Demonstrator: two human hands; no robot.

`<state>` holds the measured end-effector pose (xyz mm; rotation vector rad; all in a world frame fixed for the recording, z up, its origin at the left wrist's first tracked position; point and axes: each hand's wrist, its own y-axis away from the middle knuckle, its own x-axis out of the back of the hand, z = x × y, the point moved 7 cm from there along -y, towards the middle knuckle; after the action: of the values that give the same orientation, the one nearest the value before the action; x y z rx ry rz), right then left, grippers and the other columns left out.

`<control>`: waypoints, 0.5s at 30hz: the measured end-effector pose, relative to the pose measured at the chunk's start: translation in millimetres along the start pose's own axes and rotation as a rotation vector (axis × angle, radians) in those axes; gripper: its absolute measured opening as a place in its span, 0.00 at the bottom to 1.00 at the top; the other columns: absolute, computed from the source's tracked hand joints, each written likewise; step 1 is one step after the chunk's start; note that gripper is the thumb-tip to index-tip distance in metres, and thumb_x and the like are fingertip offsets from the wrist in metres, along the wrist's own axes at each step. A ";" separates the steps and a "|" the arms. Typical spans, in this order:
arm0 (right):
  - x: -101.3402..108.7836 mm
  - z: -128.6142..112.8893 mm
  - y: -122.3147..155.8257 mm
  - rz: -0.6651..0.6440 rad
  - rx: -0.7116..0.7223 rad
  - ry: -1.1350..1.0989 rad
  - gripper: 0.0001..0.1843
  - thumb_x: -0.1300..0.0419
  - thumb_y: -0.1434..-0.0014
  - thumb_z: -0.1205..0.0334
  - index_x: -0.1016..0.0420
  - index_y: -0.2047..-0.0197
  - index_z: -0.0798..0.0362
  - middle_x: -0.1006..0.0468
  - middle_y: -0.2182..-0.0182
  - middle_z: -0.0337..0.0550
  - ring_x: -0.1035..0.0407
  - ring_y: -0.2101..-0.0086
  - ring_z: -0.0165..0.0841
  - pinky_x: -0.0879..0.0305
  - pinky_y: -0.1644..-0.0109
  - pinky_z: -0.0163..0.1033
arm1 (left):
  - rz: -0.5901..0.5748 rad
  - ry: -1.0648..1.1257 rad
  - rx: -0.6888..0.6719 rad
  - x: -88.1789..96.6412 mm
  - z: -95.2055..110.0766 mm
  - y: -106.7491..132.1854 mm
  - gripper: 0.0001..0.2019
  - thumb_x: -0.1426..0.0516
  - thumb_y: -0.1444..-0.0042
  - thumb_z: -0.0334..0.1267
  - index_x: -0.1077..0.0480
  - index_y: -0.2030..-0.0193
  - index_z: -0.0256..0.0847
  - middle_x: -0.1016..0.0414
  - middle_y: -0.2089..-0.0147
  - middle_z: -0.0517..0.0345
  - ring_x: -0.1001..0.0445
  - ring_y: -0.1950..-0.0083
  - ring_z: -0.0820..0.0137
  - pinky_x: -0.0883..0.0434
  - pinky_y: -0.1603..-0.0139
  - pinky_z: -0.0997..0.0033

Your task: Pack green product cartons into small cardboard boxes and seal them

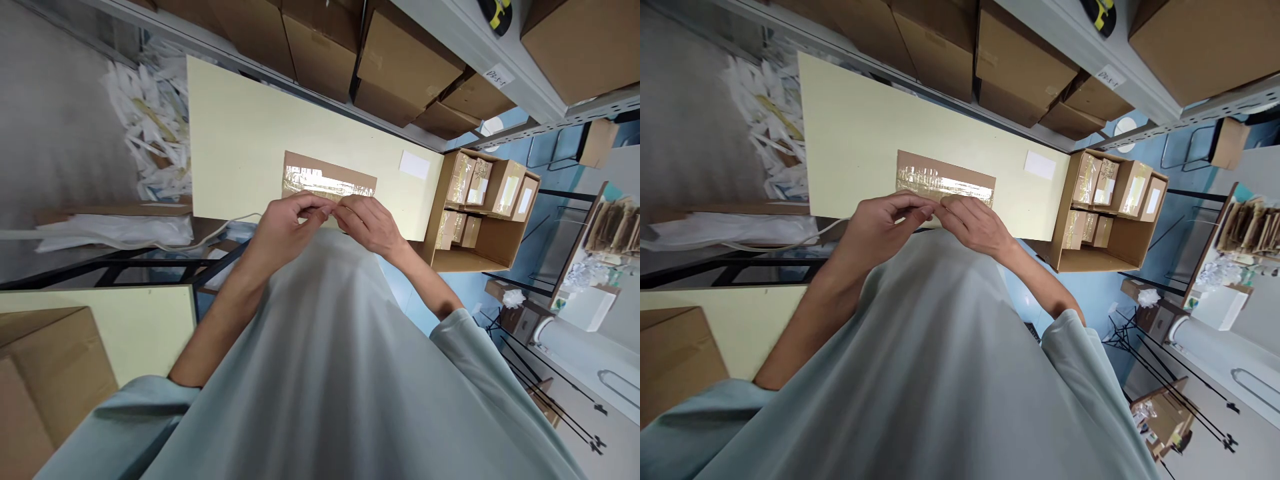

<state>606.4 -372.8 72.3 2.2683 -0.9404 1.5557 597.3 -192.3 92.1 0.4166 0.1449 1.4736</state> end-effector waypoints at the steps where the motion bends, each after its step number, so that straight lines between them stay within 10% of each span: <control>1: -0.3 0.6 0.4 -0.001 -0.006 -0.004 0.20 0.44 0.13 0.55 0.21 0.26 0.46 0.14 0.40 0.55 0.17 0.37 0.45 0.18 0.29 0.54 | -0.006 0.001 -0.002 -0.2 -0.1 0.0 0.18 0.38 0.31 0.55 0.15 0.56 0.44 0.12 0.54 0.56 0.16 0.50 0.61 0.18 0.45 0.58; 15: 8.0 1.2 -10.8 0.117 -0.123 -0.146 0.22 0.48 0.11 0.48 0.17 0.33 0.48 0.13 0.45 0.54 0.16 0.43 0.43 0.16 0.33 0.55 | -0.023 0.079 0.016 2.4 -5.8 -1.3 0.21 0.34 0.33 0.63 0.15 0.58 0.45 0.11 0.54 0.55 0.14 0.48 0.59 0.16 0.42 0.55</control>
<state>615.9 -368.2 80.6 2.3015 -1.1921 1.3491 596.7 -189.0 86.7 0.3685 0.2243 1.4674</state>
